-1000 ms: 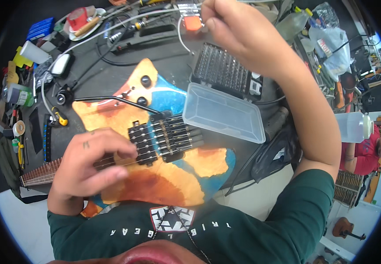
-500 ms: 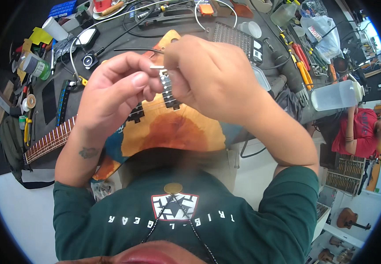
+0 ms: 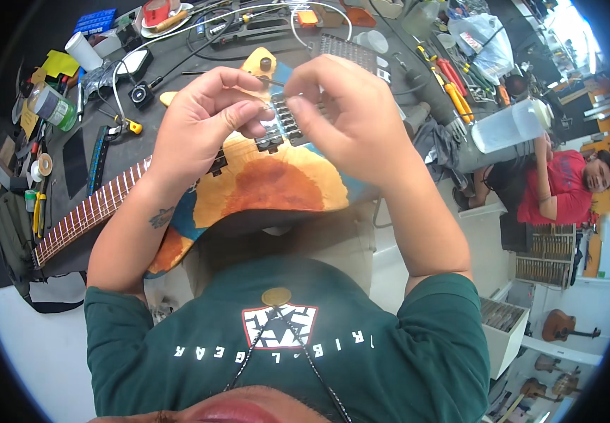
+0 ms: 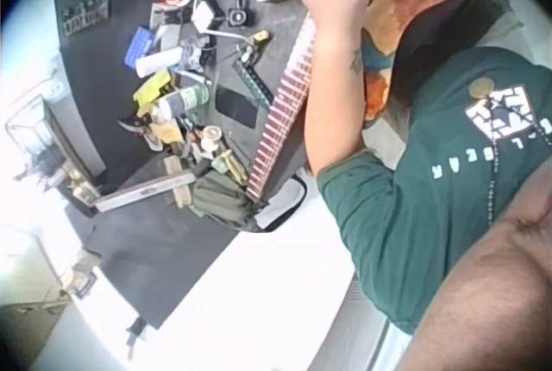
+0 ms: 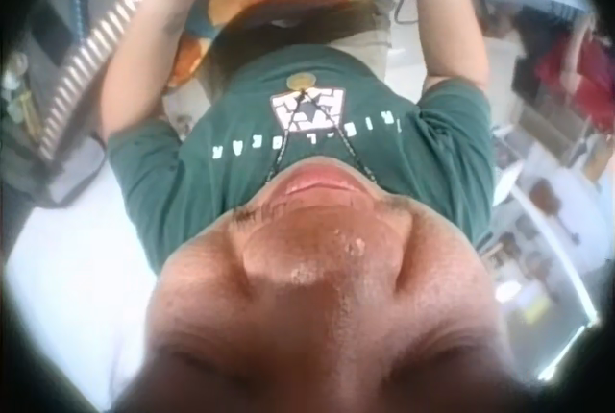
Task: The person works on the bridge and strings of an electric guitar, selecting small components from a parts kit, handling them by hand, and using pliers to cut or adjust strings.
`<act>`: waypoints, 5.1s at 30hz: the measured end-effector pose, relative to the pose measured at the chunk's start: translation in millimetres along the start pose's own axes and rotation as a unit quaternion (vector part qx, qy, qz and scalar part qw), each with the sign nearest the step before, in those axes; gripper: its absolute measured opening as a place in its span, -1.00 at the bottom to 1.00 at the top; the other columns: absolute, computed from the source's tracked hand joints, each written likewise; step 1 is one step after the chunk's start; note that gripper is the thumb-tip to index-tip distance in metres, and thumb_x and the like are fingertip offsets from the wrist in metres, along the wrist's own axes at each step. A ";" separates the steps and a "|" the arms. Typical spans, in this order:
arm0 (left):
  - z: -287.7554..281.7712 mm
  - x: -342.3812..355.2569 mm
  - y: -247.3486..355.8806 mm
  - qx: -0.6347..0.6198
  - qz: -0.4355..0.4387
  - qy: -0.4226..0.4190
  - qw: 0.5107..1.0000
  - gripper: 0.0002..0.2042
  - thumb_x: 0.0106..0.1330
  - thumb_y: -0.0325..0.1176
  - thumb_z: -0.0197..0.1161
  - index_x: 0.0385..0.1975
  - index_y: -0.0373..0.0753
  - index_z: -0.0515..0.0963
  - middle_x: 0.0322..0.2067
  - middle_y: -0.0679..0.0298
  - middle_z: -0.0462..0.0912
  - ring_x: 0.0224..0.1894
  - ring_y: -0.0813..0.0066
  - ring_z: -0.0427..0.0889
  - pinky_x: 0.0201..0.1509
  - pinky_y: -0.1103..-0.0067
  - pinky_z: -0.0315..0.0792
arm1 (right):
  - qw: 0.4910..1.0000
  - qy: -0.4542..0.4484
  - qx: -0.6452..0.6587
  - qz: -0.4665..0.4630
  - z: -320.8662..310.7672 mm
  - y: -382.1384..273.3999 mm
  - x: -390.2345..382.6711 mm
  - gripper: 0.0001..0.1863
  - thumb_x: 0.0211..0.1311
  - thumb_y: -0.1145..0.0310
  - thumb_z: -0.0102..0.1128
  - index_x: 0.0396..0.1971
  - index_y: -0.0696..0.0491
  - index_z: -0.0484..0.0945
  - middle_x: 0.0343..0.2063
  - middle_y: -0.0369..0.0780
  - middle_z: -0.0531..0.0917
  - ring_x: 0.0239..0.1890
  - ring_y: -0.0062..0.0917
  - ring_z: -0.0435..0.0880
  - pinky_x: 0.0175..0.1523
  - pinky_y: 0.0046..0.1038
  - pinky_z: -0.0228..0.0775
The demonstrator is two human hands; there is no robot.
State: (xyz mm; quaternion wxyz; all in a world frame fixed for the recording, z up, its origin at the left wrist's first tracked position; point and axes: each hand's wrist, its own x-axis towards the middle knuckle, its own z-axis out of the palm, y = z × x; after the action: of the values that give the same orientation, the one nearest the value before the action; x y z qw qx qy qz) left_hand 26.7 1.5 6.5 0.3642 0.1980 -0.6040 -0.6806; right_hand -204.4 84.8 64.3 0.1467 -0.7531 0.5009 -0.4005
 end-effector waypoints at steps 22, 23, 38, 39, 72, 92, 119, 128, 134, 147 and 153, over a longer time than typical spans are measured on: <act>-9.9 3.6 3.2 0.118 0.073 0.014 0.990 -0.62 0.60 -0.37 0.34 0.29 -0.34 0.47 -0.10 0.21 0.81 -0.10 0.53 0.77 0.04 0.54 0.65 | 0.977 0.018 -0.199 -0.079 19.3 5.1 -7.0 -0.80 0.29 0.53 0.43 -0.12 0.00 0.80 -0.24 -0.17 0.76 -0.29 -0.24 0.80 -0.19 -0.35 0.65; -13.0 4.2 3.1 0.164 0.090 0.033 0.982 -0.63 0.60 -0.38 0.35 0.29 -0.34 0.48 -0.10 0.23 0.80 -0.11 0.56 0.75 0.04 0.56 0.64 | 0.984 0.021 -0.177 -0.025 16.1 6.5 -11.8 -0.85 0.35 0.53 0.43 -0.13 0.07 0.82 -0.21 -0.15 0.81 -0.27 -0.32 0.82 -0.13 -0.38 0.64; -15.1 0.4 0.5 0.444 0.181 0.065 0.875 -0.78 0.48 -0.40 0.26 -0.01 -0.37 0.49 -0.32 -0.11 0.76 -0.18 -0.22 0.77 -0.06 0.08 0.62 | 0.979 -0.026 -0.178 0.095 27.4 25.7 -33.0 -0.86 0.37 0.49 0.45 -0.11 0.15 0.80 -0.24 -0.11 0.85 -0.20 -0.24 0.82 -0.04 -0.32 0.63; -16.3 -0.5 0.3 0.444 0.179 0.067 0.875 -0.78 0.48 -0.40 0.26 -0.01 -0.37 0.49 -0.32 -0.11 0.76 -0.18 -0.22 0.77 -0.06 0.08 0.62 | 0.980 -0.024 -0.174 0.091 28.3 26.6 -33.2 -0.86 0.37 0.50 0.45 -0.12 0.15 0.79 -0.25 -0.11 0.84 -0.21 -0.23 0.82 -0.05 -0.31 0.62; -19.0 3.6 -14.8 0.505 0.184 0.045 0.842 -0.68 0.46 -0.41 0.36 0.13 -0.35 0.53 -0.24 0.02 0.80 -0.13 -0.07 0.77 -0.03 0.19 0.57 | 0.962 -0.028 -0.270 -0.004 28.0 29.3 -32.0 -0.85 0.29 0.35 0.54 -0.25 0.07 0.77 -0.34 -0.19 0.78 -0.29 -0.18 0.78 -0.18 -0.23 0.61; -12.7 3.6 -5.3 0.476 0.131 0.017 0.870 -0.63 0.43 -0.45 0.42 0.19 -0.32 0.55 -0.20 0.07 0.79 -0.22 0.13 0.81 -0.10 0.30 0.65 | 0.979 0.023 -0.186 0.074 -46.9 152.5 82.1 -0.77 0.51 0.36 0.42 0.07 -0.01 0.85 -0.17 -0.27 0.85 -0.07 -0.57 0.79 0.09 -0.46 0.59; -13.1 2.9 -3.9 0.507 0.157 0.025 0.847 -0.60 0.30 -0.51 0.48 0.13 -0.26 0.58 -0.26 0.13 0.77 -0.18 0.08 0.81 -0.02 0.27 0.63 | 0.856 -0.175 -0.483 -0.060 -20.5 149.5 125.7 -0.44 0.43 0.42 0.21 0.41 -0.18 0.46 -0.33 -0.08 0.82 -0.21 -0.11 0.87 -0.09 -0.09 0.69; -13.4 4.7 -0.6 0.502 0.133 0.015 0.854 -0.59 0.29 -0.53 0.49 0.13 -0.30 0.59 -0.28 0.10 0.78 -0.15 0.08 0.83 0.06 0.28 0.65 | 0.889 -0.171 -0.423 -0.022 -33.8 166.8 128.1 -0.83 0.33 0.35 0.48 -0.12 0.01 0.77 -0.22 -0.18 0.82 -0.14 -0.15 0.82 -0.05 -0.13 0.65; -12.3 7.2 0.9 0.511 0.140 0.008 0.848 -0.55 0.23 -0.56 0.53 0.14 -0.32 0.60 -0.21 0.09 0.80 -0.14 0.10 0.83 0.01 0.31 0.67 | 0.934 -0.139 -0.311 -0.105 -45.0 196.0 116.2 -0.84 0.31 0.40 0.50 -0.15 0.08 0.81 -0.24 -0.18 0.79 -0.15 -0.17 0.80 -0.03 -0.21 0.64; -12.3 12.4 5.8 0.512 0.081 -0.017 0.855 -0.51 0.13 -0.51 0.57 0.10 -0.34 0.61 -0.17 0.08 0.75 -0.14 0.02 0.71 -0.01 0.25 0.59 | 0.949 -0.123 -0.284 -0.065 -39.5 186.9 95.4 -0.71 0.29 0.54 0.43 0.01 0.08 0.77 -0.14 -0.14 0.81 -0.06 -0.17 0.83 0.05 -0.25 0.69; -13.1 18.7 11.3 0.507 0.045 -0.039 0.860 -0.50 0.11 -0.51 0.58 0.09 -0.38 0.62 -0.14 0.05 0.76 -0.15 0.02 0.72 -0.03 0.26 0.58 | 0.967 -0.044 -0.248 -0.040 -44.1 187.2 93.1 -0.75 0.28 0.56 0.42 -0.04 0.12 0.72 -0.19 -0.13 0.78 -0.10 -0.15 0.80 0.00 -0.25 0.66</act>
State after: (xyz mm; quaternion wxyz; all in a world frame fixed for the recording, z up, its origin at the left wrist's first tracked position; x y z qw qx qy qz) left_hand 26.6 -21.2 18.1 0.2202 0.3008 -0.8876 -0.2706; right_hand -340.2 -73.6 18.4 -0.0394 -0.8024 0.5469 -0.2356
